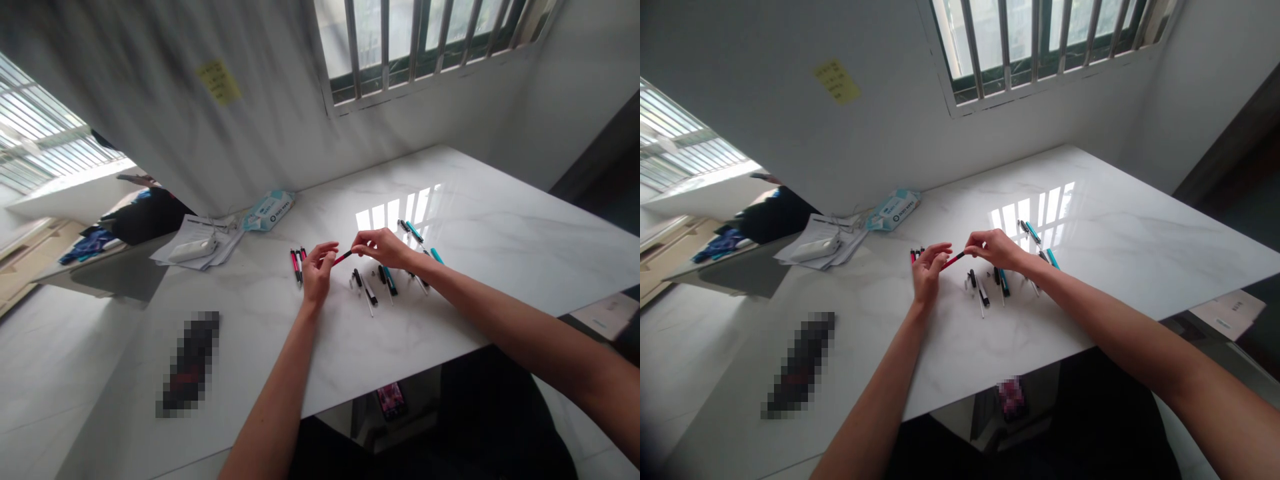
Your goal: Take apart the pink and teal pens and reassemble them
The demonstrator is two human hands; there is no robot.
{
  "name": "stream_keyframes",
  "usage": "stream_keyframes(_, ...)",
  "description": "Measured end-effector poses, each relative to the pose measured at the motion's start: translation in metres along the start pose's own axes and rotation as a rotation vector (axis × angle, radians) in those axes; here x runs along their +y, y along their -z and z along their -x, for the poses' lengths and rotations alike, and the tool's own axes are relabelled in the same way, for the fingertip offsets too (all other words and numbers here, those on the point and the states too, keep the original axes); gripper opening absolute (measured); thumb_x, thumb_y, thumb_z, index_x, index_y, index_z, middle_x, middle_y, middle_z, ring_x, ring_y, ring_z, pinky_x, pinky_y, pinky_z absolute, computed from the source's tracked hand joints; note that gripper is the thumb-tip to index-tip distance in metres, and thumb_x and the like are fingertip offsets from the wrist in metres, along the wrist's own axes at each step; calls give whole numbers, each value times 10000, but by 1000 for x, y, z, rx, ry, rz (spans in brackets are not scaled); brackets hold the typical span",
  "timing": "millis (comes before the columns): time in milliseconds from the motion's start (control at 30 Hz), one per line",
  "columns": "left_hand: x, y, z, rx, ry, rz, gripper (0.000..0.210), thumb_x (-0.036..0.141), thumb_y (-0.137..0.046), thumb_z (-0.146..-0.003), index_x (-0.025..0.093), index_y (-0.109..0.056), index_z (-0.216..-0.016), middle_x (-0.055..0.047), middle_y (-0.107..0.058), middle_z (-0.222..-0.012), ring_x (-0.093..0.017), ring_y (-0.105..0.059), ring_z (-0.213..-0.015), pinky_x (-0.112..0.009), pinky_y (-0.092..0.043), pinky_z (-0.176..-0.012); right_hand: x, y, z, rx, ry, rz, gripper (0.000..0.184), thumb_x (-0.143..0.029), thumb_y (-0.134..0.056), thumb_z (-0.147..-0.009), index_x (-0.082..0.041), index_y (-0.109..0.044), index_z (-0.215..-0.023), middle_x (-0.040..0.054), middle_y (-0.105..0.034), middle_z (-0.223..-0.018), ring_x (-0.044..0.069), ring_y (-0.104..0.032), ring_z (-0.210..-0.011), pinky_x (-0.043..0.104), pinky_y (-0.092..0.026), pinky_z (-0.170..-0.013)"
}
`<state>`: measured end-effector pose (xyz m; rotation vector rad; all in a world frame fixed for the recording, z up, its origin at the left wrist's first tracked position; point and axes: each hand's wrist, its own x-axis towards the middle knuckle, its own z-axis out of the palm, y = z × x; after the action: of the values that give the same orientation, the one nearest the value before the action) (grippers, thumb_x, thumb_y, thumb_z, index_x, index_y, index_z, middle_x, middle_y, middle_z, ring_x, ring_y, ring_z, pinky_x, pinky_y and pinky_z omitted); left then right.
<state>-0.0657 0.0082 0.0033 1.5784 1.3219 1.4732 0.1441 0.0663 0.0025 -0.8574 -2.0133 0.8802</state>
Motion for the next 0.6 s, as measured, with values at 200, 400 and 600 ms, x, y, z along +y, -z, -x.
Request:
stream_keyframes(200, 1, 3, -2, 146, 5, 33, 243, 295, -592, -862, 196, -776, -988, -54, -754, -957, -186, -668, -878, -296, -514, -804, -4, -3, 2, -64, 10, 9, 247, -429, -678, -929, -202, -771, -897, 17, -740, -769, 138, -608, -688, 276, -462, -700)
stream_keyframes(400, 2, 6, -3, 154, 2, 25, 263, 311, -590, -859, 195, -773, -1007, -59, -745, -966, -190, -662, -888, -294, -508, -801, -3, -2, 2, -67, 37, 39, 215, -406, -718, -918, -205, -786, -886, 24, -734, -790, 142, -600, -701, 269, -459, -686)
stream_keyframes(600, 3, 11, -4, 156, -32, -23, 275, 330, -580, -876, 194, -767, -1025, -62, -742, -962, -191, -664, -881, -293, -509, -793, -4, -3, 2, -106, 175, 167, 121, -341, -792, -878, -225, -813, -902, 50, -718, -922, 148, -607, -720, 280, -453, -701)
